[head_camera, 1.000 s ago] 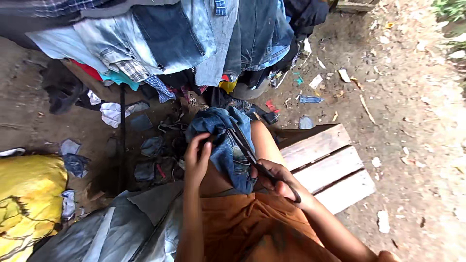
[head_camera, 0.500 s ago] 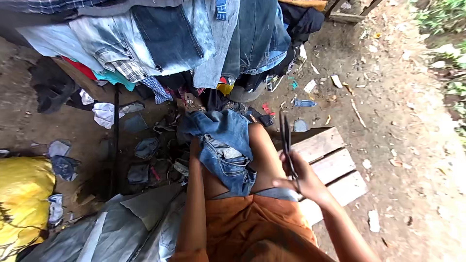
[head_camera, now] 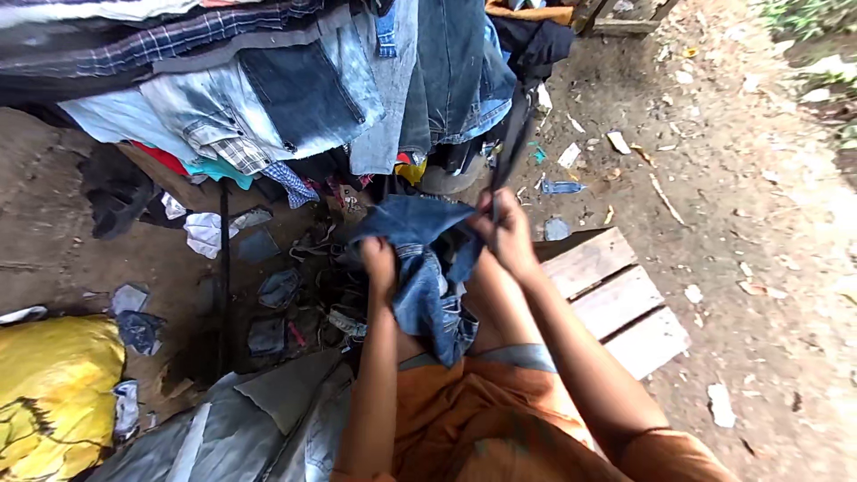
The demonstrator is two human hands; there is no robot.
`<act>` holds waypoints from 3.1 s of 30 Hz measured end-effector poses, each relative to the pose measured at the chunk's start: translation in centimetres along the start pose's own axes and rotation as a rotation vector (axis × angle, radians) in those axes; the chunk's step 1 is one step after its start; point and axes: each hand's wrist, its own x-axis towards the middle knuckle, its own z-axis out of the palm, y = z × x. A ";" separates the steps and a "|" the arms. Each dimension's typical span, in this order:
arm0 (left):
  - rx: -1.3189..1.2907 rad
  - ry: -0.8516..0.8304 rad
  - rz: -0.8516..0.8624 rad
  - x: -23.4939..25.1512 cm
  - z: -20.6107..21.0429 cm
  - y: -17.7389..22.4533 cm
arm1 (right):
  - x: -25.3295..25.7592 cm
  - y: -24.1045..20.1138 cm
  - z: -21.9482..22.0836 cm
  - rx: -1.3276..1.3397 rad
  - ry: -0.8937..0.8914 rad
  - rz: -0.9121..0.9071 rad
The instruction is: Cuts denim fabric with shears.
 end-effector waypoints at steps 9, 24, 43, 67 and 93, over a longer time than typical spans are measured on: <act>0.171 0.507 0.553 -7.6 -9.0 5.0 | -3.5 -1.0 -3.3 -0.065 0.086 -0.221; 0.108 0.405 0.177 -9.2 -6.5 -5.3 | -5.0 3.6 3.6 -0.222 -0.065 0.321; 0.802 -0.064 0.584 -11.1 -4.3 0.2 | -14.9 -5.2 -4.0 0.454 -0.785 0.766; 0.525 0.023 0.757 -13.5 -6.3 -3.5 | -13.8 -5.2 -2.6 0.352 -0.800 0.658; 0.492 0.025 0.354 -9.8 -6.4 -0.9 | -14.5 -6.5 4.5 0.277 -0.551 0.519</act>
